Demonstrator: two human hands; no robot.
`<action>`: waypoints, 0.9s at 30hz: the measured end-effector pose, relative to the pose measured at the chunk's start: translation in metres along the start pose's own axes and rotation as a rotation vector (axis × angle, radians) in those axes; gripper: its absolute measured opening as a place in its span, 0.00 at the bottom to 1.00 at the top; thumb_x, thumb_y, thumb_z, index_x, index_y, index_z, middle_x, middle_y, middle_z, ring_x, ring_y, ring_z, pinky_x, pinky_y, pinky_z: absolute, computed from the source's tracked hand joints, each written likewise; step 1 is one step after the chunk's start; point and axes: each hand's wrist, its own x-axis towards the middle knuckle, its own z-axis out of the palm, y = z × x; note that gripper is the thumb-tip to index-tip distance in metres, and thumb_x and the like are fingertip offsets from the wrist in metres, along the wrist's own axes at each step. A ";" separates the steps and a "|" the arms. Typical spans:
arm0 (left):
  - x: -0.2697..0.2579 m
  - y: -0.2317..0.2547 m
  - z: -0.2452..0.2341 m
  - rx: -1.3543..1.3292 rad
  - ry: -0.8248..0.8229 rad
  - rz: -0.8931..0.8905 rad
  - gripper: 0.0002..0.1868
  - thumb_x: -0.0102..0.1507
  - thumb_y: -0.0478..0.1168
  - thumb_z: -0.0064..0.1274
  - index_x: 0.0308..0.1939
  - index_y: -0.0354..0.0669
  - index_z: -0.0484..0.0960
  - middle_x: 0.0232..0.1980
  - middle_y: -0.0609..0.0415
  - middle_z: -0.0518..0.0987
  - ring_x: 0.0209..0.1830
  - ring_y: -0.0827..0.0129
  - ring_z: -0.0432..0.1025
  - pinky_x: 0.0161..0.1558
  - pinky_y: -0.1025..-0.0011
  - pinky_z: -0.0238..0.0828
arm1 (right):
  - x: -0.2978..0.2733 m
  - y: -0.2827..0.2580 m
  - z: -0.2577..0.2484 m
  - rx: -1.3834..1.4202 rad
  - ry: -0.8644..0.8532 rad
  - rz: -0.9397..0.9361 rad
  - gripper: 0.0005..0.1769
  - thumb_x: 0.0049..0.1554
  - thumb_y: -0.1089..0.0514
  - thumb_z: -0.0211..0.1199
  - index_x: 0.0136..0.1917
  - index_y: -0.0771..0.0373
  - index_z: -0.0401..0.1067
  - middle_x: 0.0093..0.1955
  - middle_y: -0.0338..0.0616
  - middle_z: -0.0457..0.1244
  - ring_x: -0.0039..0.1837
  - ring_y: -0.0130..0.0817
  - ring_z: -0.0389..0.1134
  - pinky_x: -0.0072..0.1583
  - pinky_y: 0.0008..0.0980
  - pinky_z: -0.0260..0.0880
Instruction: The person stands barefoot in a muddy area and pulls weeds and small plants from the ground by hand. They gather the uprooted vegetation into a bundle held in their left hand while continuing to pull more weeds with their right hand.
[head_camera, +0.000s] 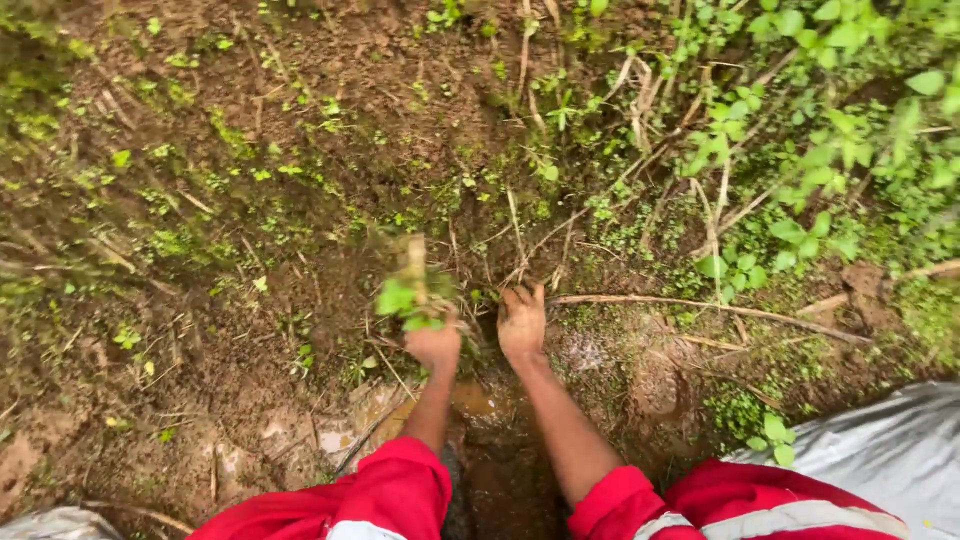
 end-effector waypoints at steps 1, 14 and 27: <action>-0.017 0.011 0.009 -0.232 -0.049 0.029 0.41 0.52 0.73 0.54 0.44 0.35 0.80 0.47 0.42 0.79 0.50 0.57 0.75 0.53 0.60 0.71 | 0.000 0.016 0.008 0.122 0.074 0.014 0.21 0.53 0.57 0.68 0.60 0.45 0.73 0.58 0.41 0.61 0.62 0.46 0.61 0.62 0.49 0.65; -0.147 0.114 -0.068 -0.211 0.048 0.870 0.65 0.37 0.74 0.69 0.71 0.45 0.69 0.70 0.37 0.62 0.73 0.41 0.58 0.57 0.49 0.77 | 0.036 0.107 -0.113 1.831 0.605 0.627 0.21 0.60 0.62 0.65 0.66 0.62 0.68 0.64 0.47 0.63 0.59 0.38 0.71 0.60 0.30 0.76; -0.098 0.123 -0.015 -0.113 0.023 0.873 0.39 0.55 0.67 0.63 0.60 0.46 0.79 0.66 0.37 0.70 0.70 0.40 0.64 0.54 0.42 0.76 | 0.102 0.302 -0.087 0.476 0.693 0.763 0.31 0.66 0.47 0.60 0.71 0.71 0.62 0.64 0.61 0.55 0.67 0.30 0.64 0.76 0.23 0.52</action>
